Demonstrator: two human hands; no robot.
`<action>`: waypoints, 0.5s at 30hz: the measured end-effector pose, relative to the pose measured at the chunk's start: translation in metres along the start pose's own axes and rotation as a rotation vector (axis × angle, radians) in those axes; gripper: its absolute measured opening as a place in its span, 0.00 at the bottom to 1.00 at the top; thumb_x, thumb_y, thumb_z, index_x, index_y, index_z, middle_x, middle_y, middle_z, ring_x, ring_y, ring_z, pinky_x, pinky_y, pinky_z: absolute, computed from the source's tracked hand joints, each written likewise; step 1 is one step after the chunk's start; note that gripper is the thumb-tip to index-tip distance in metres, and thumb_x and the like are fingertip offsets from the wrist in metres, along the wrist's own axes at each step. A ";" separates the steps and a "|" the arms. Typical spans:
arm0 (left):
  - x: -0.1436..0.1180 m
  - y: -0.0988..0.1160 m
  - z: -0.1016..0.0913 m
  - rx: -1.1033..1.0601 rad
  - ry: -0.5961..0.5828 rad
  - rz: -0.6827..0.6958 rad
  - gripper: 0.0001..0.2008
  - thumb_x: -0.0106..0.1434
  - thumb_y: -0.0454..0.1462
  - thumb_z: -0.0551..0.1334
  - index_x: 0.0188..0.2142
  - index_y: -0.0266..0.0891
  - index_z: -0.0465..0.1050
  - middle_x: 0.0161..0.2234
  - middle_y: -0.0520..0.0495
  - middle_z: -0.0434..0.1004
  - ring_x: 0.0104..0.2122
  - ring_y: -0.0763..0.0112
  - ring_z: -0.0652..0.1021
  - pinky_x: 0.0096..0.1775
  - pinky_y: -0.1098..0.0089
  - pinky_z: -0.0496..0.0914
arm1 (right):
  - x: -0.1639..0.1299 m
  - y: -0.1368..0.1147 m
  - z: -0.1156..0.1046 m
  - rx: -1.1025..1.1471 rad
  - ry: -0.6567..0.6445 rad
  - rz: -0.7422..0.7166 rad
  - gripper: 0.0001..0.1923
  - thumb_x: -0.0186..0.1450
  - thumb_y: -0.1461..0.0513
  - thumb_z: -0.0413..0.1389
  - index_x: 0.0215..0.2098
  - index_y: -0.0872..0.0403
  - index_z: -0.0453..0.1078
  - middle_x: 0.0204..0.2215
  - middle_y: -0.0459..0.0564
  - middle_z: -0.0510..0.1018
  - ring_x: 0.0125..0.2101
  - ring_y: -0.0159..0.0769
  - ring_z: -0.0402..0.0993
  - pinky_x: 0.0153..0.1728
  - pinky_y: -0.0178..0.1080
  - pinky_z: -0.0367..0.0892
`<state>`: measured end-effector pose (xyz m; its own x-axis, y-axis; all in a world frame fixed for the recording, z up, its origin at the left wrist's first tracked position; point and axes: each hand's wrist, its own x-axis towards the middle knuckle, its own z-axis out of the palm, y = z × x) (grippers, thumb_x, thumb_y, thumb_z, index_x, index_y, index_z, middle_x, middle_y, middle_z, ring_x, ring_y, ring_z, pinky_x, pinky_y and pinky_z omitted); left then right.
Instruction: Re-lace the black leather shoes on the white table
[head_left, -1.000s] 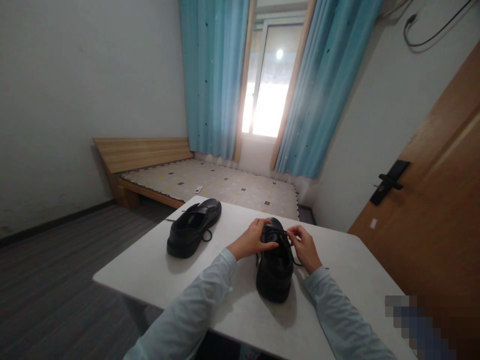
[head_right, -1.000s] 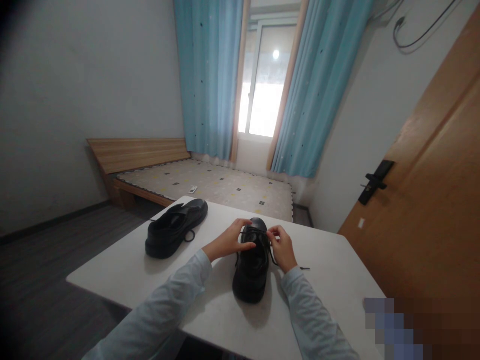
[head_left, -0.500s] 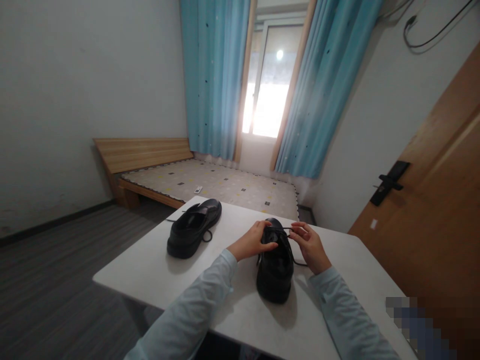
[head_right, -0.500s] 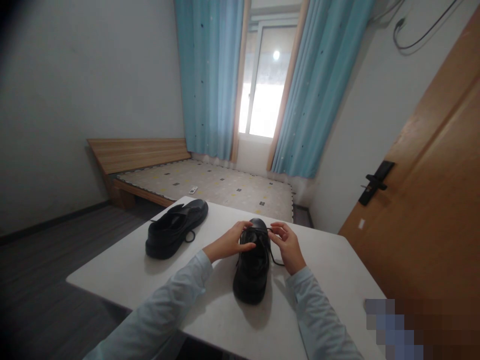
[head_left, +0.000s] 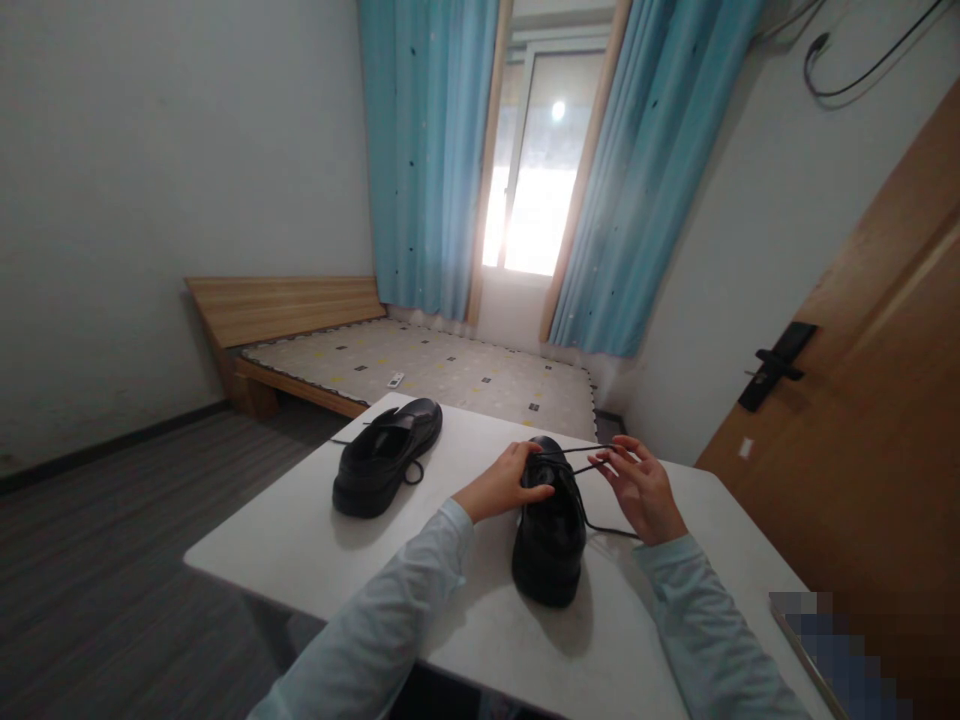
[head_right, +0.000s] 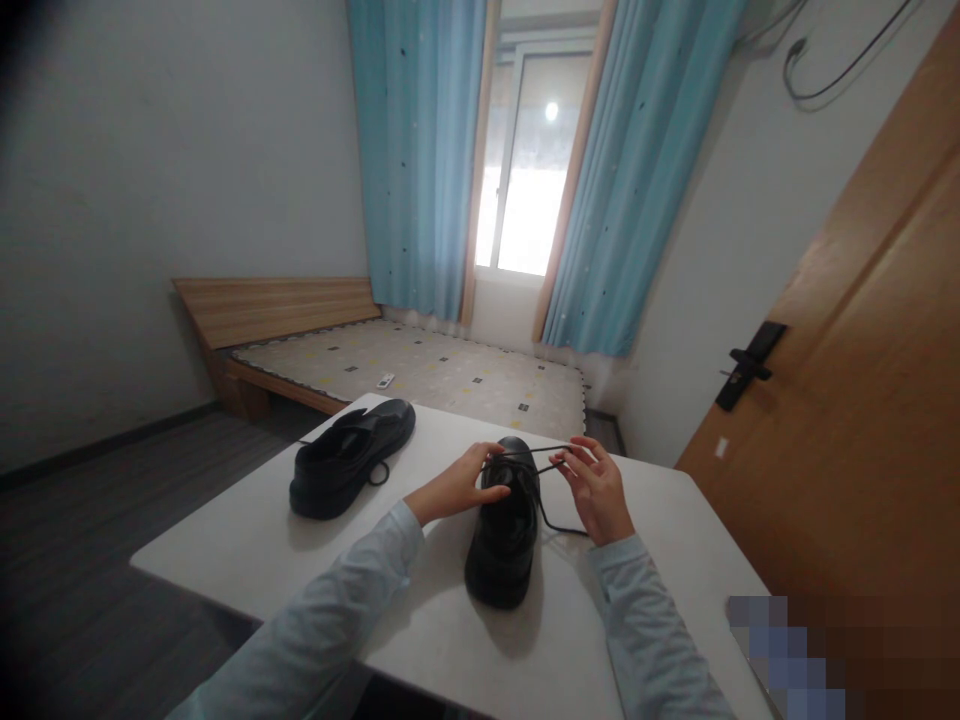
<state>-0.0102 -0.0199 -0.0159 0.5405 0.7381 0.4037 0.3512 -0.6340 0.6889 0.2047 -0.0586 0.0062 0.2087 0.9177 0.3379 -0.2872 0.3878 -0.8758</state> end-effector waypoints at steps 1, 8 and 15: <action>0.000 -0.001 0.000 0.004 -0.002 0.002 0.30 0.52 0.45 0.64 0.52 0.36 0.59 0.50 0.38 0.63 0.52 0.59 0.66 0.54 0.58 0.61 | 0.000 -0.002 -0.001 0.026 0.002 0.000 0.14 0.50 0.62 0.64 0.35 0.50 0.69 0.27 0.43 0.74 0.31 0.33 0.74 0.46 0.49 0.67; 0.000 -0.005 0.001 0.023 0.001 0.010 0.30 0.53 0.45 0.63 0.52 0.36 0.58 0.50 0.39 0.63 0.52 0.59 0.66 0.55 0.58 0.60 | 0.007 -0.009 -0.021 0.052 0.041 0.004 0.14 0.51 0.59 0.64 0.35 0.47 0.70 0.28 0.42 0.75 0.30 0.32 0.72 0.44 0.51 0.69; -0.002 -0.004 -0.001 0.016 0.002 0.006 0.29 0.53 0.44 0.63 0.51 0.36 0.59 0.50 0.39 0.64 0.51 0.58 0.67 0.53 0.57 0.62 | 0.012 -0.012 -0.036 0.045 0.136 -0.003 0.16 0.48 0.59 0.65 0.34 0.47 0.69 0.27 0.41 0.73 0.24 0.27 0.68 0.34 0.41 0.71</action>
<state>-0.0138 -0.0185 -0.0192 0.5414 0.7345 0.4092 0.3600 -0.6423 0.6766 0.2447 -0.0556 0.0085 0.3333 0.8977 0.2882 -0.3273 0.3969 -0.8575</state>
